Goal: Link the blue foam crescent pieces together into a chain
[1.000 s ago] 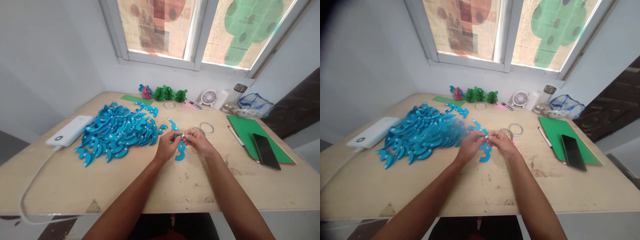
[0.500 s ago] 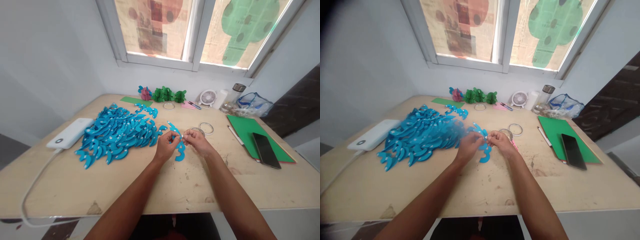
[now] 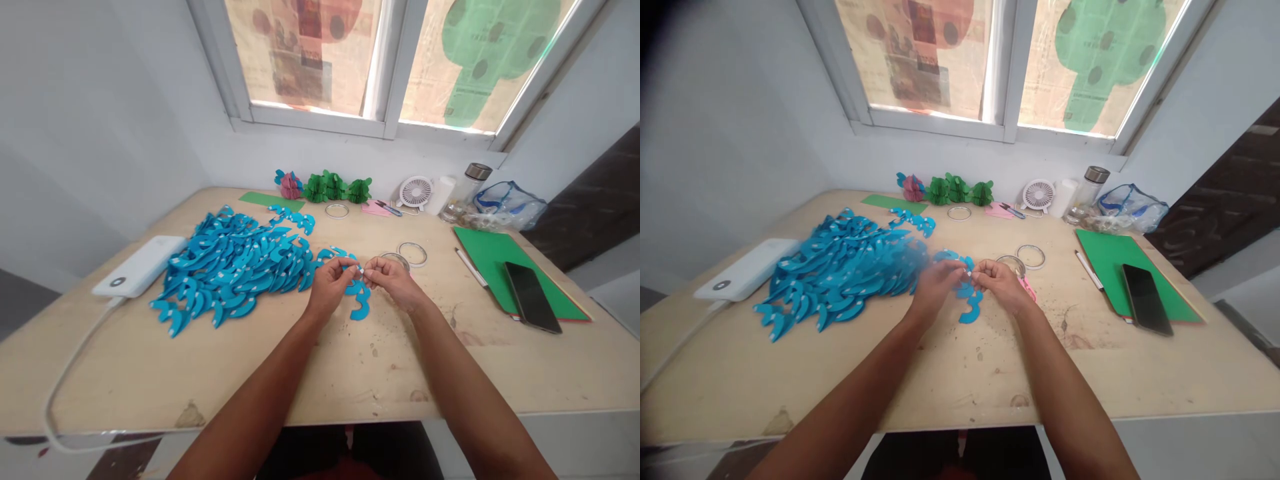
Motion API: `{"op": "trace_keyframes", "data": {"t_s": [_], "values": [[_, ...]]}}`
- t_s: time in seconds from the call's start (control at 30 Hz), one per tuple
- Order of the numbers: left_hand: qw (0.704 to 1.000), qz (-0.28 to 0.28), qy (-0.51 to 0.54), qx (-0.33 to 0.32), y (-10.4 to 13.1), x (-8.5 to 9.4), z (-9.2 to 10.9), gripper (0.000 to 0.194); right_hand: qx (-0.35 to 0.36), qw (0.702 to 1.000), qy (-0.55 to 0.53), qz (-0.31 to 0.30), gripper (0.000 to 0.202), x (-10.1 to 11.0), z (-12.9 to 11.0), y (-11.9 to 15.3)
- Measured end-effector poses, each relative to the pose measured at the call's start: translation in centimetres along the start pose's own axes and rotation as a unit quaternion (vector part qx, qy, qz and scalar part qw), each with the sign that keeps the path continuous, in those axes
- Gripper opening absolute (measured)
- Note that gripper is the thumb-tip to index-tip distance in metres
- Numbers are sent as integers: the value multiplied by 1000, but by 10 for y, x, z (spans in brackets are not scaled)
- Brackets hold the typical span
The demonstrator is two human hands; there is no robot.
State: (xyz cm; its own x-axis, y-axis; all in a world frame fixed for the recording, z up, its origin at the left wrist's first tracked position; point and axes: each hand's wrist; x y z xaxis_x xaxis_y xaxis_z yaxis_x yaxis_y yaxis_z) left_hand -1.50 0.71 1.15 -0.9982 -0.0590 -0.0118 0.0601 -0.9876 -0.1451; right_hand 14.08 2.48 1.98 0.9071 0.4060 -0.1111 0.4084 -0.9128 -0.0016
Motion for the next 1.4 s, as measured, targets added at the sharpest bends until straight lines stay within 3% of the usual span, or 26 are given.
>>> {"op": "trace_keyframes", "data": {"t_s": [0.33,0.63,1.4], "values": [[997,-11,-56,-49,0,2,-2,8,3,1000,3,-1,23,1,-1,-1],[997,-22,-61,-42,4,4,9,7,13,1000,13,5,22,2,1,-1],[977,-26,-174,-121,1,6,1,10,7,998,22,55,16,-3,0,-1]]}}
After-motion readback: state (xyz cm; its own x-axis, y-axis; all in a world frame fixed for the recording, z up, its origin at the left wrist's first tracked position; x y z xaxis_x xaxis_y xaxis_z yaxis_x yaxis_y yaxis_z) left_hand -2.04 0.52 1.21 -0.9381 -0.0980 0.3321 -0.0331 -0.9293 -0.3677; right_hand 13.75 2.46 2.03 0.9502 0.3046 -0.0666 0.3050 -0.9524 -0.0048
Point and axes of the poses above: each hand's wrist, its own y-axis away from the middle knuckle, its own x-axis out of the back of the hand, z = x × y, and after that the axes turned 7 degrees about -y, right-handed
